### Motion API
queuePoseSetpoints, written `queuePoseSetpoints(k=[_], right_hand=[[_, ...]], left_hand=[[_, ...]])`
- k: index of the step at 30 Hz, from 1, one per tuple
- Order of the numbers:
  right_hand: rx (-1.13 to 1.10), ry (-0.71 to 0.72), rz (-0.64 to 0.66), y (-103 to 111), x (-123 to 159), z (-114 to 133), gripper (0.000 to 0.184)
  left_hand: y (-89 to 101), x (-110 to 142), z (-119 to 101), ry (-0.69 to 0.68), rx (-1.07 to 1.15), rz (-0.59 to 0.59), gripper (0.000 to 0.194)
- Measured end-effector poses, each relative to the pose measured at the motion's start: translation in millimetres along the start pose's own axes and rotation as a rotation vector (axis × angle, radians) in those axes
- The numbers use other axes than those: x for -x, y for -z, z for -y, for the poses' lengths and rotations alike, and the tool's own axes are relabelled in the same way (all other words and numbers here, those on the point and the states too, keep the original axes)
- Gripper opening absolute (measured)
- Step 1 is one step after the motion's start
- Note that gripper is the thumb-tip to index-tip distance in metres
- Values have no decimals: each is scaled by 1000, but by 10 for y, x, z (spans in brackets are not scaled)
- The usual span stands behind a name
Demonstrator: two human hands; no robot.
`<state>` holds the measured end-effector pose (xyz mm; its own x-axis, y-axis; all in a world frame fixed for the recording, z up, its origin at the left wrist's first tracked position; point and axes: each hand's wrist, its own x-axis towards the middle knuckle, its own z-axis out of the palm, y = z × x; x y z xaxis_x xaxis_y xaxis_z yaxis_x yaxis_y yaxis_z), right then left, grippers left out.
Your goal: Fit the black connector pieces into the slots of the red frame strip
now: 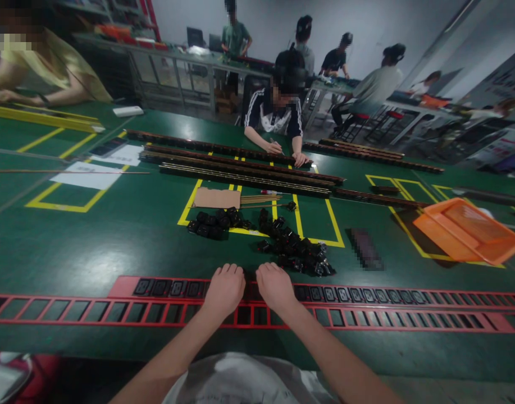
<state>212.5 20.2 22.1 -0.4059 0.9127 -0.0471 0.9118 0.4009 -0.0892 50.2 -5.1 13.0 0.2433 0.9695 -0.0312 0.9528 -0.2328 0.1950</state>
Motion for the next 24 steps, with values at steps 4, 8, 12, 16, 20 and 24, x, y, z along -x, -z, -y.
queuePoseSetpoints(k=[4,8,12,16,20,24], right_hand=[[12,-39,25,0,62,-150,30],[-6,-24,46,-67,44,-113,29],[4,-29,73,-114,-29,35,26],[2,-44,92,-115,-72,114,25],[29,-51,47,-77,-51,75,26],[-9,-54,87,-78,-50,78,29]], left_hand=[[46,41,130,-11,0,-3,32],[51,-3,63,10,-7,8,31],[-19,-105,-156,-24,34,13,26],[-85,-123,-194,9,41,21,22],[-56,-48,-14,15,21,1,26],[9,-6,137,15,10,7,30]])
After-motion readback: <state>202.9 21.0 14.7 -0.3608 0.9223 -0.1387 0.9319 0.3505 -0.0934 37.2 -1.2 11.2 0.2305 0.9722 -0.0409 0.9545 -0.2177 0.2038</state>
